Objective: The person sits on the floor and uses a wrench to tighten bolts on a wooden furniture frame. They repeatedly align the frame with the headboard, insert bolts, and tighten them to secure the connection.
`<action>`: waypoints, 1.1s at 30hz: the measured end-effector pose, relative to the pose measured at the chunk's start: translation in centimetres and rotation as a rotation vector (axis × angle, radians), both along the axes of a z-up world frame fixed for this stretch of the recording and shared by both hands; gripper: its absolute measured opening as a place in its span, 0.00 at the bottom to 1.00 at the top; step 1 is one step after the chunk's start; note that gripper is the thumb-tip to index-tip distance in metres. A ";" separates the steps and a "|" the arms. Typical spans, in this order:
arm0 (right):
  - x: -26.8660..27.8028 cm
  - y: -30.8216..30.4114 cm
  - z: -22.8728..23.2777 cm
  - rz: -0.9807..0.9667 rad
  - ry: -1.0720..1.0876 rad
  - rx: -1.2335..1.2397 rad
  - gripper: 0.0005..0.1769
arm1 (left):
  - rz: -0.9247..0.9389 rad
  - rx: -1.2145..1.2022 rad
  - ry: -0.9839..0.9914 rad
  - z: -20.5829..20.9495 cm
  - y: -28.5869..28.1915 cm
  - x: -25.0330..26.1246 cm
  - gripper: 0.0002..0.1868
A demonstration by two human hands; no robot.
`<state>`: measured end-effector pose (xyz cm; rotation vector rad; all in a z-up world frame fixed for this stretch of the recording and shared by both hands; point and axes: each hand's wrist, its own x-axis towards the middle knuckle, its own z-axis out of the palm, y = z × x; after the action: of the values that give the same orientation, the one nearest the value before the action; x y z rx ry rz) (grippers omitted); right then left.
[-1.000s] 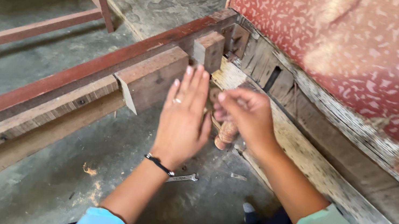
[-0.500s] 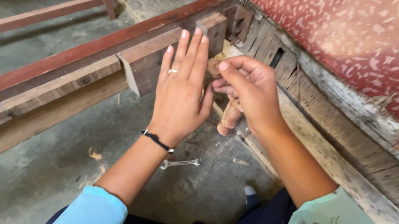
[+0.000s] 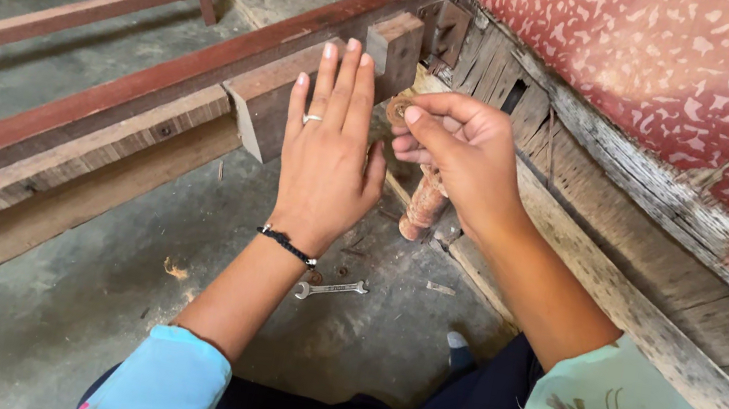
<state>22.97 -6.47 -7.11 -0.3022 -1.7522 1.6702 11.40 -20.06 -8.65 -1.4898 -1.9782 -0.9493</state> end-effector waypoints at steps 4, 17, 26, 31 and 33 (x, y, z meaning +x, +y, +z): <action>0.1 -0.1 0.2 0.001 0.004 -0.007 0.09 | 0.013 -0.010 0.006 0.1 0.0 0.0 0.45; 0.2 -0.3 1.0 0.014 -0.031 -0.038 0.09 | 0.022 -0.012 0.011 0.5 0.1 0.2 0.44; 0.4 -0.1 1.9 0.016 0.047 -0.152 0.11 | 0.021 -0.009 -0.004 0.6 0.2 0.2 0.45; 0.9 0.0 2.5 -0.016 0.076 -0.008 0.13 | -0.009 0.006 -0.003 1.5 0.2 0.6 0.46; 1.1 0.2 2.8 -0.017 0.093 0.022 0.15 | -0.022 0.016 0.002 1.6 0.3 0.7 0.46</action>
<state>24.03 -6.32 -4.29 -0.2250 -1.6940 1.6259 12.07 -19.78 -7.06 -1.5062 -1.9521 -0.9701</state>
